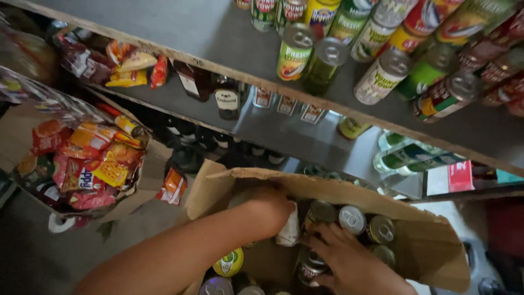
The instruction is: Restocking various canned food items onto grocery store shelves from a cardboard box.
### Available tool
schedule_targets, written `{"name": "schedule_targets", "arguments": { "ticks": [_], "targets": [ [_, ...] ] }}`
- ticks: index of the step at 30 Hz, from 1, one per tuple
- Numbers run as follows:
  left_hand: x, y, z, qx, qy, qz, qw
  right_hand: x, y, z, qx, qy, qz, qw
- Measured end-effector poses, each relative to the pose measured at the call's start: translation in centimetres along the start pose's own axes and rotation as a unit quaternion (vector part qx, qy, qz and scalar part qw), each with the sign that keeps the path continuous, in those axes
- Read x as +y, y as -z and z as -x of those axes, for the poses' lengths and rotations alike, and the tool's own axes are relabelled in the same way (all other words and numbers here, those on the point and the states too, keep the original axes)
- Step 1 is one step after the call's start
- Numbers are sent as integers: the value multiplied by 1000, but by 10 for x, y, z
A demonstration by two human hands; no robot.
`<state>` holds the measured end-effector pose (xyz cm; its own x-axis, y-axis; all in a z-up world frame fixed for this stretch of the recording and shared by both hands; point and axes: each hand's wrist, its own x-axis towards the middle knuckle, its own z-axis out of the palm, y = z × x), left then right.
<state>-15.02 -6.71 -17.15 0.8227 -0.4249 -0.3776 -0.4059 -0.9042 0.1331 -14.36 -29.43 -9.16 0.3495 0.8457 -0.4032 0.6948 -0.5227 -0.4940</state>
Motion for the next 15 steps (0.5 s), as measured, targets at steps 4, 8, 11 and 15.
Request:
{"name": "schedule_targets", "arguments": {
  "ticks": [4,8,11,15],
  "targets": [
    [0,-13,-4,18,-30,60,998,44,-38,-1,27,96,84,991],
    [-1,-23,13,124,-98,89,983,53,-36,1,-12,84,144,986],
    [-11,-20,28,279,-163,154,934,77,-31,3,45,93,69,992],
    [19,117,66,84,-100,125,983,95,15,22,125,151,21,980]
  ]
}}
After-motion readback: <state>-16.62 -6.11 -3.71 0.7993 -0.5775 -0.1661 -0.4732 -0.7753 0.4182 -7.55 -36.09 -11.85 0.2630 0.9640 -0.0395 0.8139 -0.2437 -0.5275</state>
